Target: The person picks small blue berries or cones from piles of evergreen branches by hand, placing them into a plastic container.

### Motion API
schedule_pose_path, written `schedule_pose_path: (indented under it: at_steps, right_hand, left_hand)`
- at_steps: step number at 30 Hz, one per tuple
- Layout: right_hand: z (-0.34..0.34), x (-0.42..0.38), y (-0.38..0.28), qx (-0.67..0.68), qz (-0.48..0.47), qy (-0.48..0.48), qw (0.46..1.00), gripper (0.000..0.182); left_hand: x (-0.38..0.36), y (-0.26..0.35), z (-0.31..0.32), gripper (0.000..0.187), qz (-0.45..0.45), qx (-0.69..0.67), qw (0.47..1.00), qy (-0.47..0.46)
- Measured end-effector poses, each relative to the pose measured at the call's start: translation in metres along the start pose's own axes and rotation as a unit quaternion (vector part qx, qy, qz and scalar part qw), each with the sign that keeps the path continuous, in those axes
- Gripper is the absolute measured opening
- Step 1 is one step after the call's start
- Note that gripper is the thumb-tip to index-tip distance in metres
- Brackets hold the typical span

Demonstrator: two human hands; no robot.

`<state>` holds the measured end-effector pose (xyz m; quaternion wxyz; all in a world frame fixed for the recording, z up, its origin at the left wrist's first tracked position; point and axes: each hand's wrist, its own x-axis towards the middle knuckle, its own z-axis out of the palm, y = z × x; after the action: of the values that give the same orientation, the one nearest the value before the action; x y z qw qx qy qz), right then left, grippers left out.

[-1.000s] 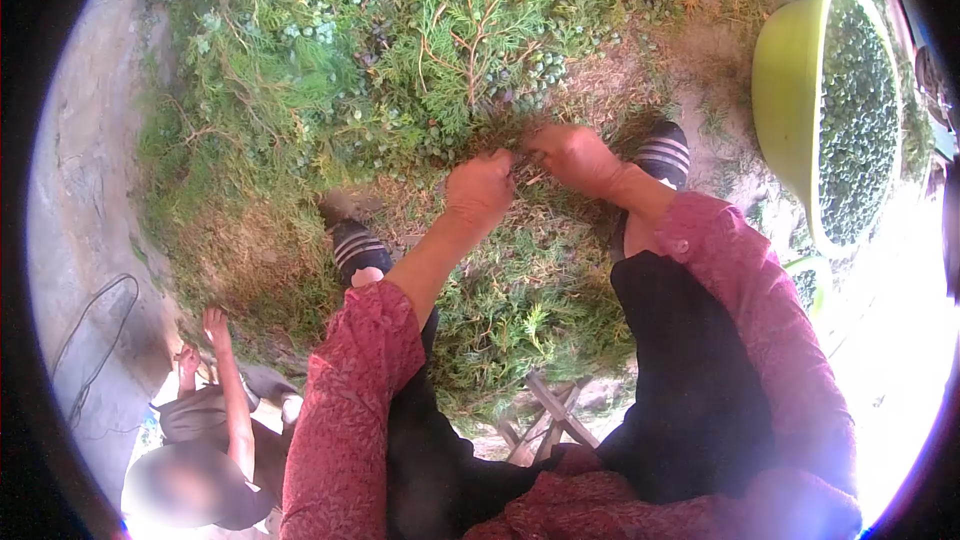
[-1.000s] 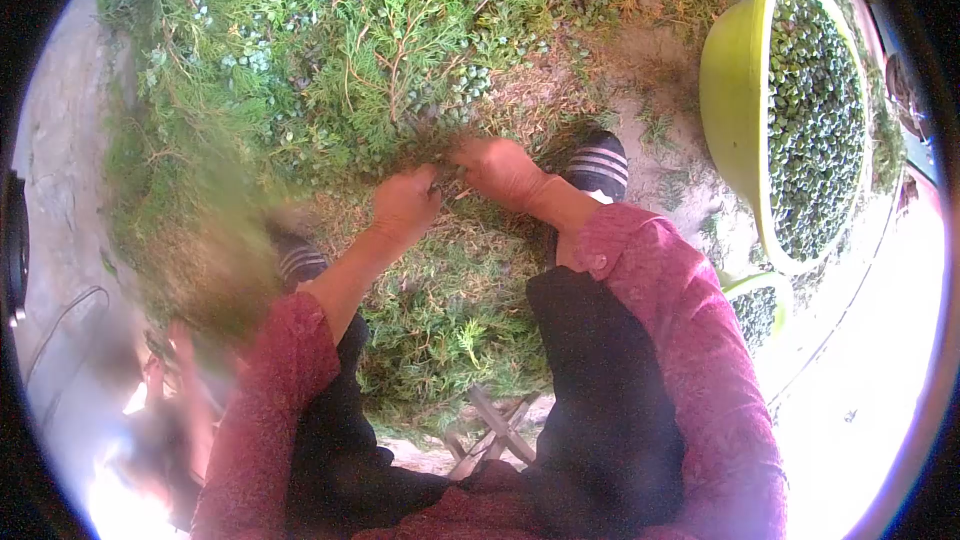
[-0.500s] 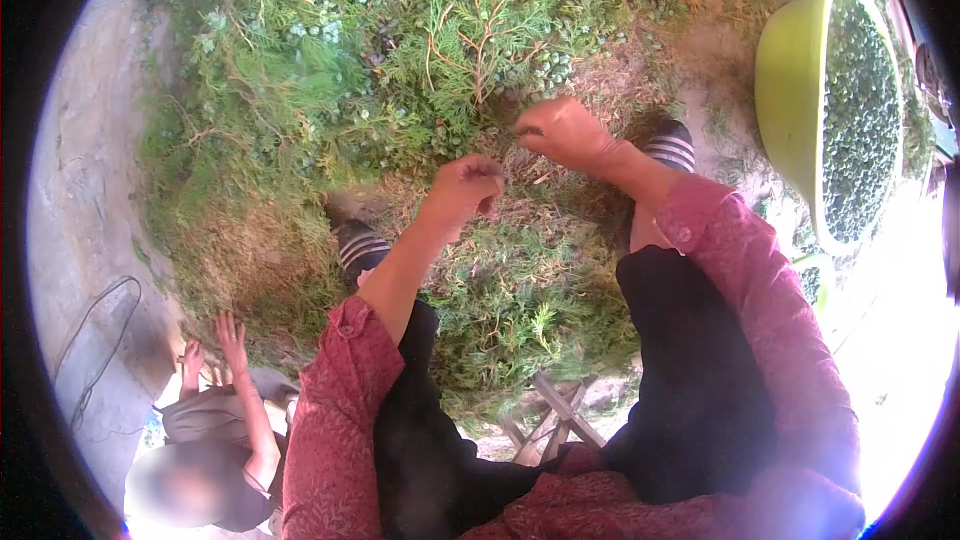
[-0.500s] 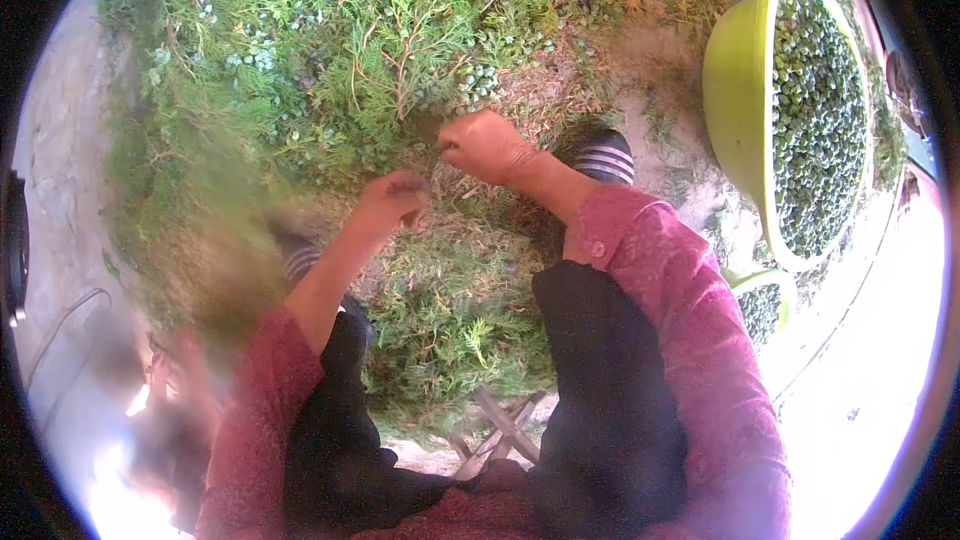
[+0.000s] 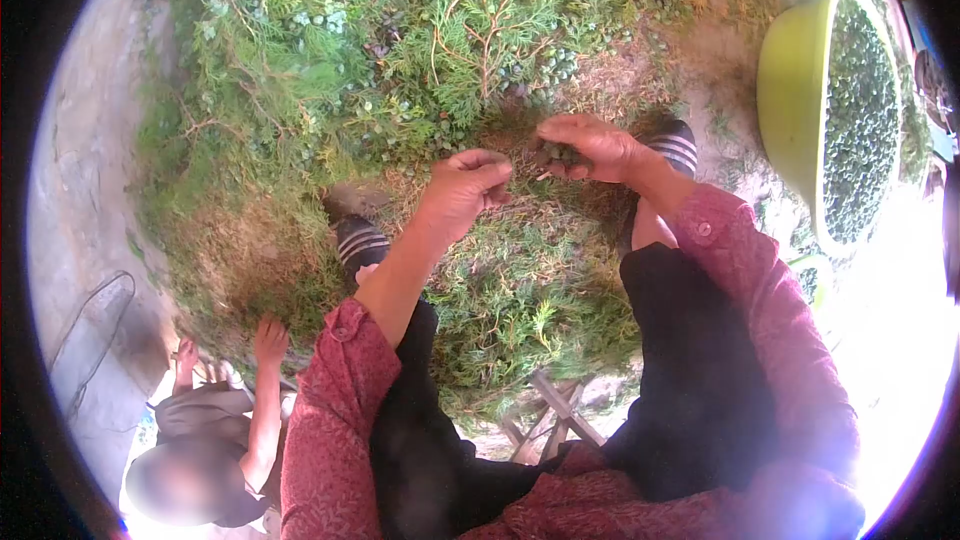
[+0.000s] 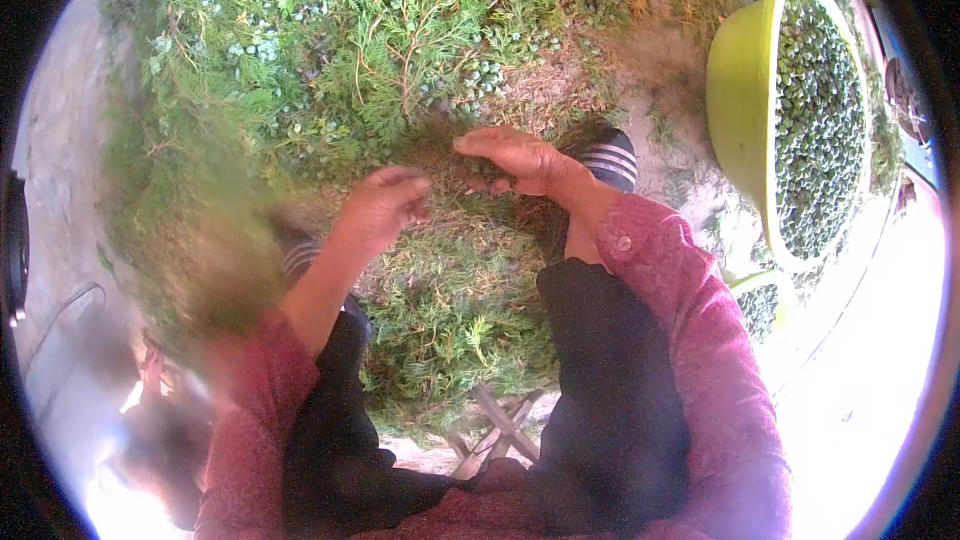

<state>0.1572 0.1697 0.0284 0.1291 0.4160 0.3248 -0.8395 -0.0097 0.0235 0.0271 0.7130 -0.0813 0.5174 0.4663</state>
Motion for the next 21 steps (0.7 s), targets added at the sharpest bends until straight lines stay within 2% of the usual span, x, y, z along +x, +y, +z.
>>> schedule_pose_path:
  at_steps: [3,4,6,9,13,16,18,19,21]
  right_hand:
    - [0.003,0.011,0.006,0.025,0.035,-0.049,0.998,0.039]
    - [0.004,0.012,0.008,0.025,0.033,-0.049,0.998,0.039]
    - [0.012,0.005,0.006,0.037,0.040,0.012,0.998,0.037]
    - [0.002,0.003,0.017,0.013,-0.001,0.000,1.000,0.032]
    - [-0.010,0.000,0.023,0.067,0.007,-0.048,0.997,0.028]
    - [-0.015,-0.003,0.024,0.104,0.019,-0.057,0.993,0.020]
    - [-0.019,-0.009,0.014,-0.013,0.058,-0.029,0.998,0.028]
    - [-0.020,-0.012,0.009,-0.013,0.057,-0.030,0.998,0.028]
    - [-0.019,-0.021,-0.003,-0.097,-0.015,0.100,0.990,0.029]
  left_hand:
    - [-0.005,0.001,0.025,0.018,0.008,0.047,0.999,0.004]
    - [-0.005,0.003,0.030,0.018,0.008,0.049,0.999,0.004]
    - [-0.005,0.005,0.036,0.021,0.030,0.160,0.986,-0.018]
    - [-0.002,0.001,0.040,0.022,0.052,0.216,0.975,-0.018]
    - [0.001,0.000,0.037,0.017,0.029,0.259,0.966,-0.006]
    - [0.005,-0.005,0.034,0.014,0.066,0.231,0.971,0.022]
    - [0.006,0.000,0.031,0.014,0.088,0.306,0.941,0.111]
    - [0.007,0.001,0.026,0.014,0.089,0.306,0.941,0.112]
    - [0.016,-0.004,0.009,0.015,0.148,0.319,0.918,0.181]
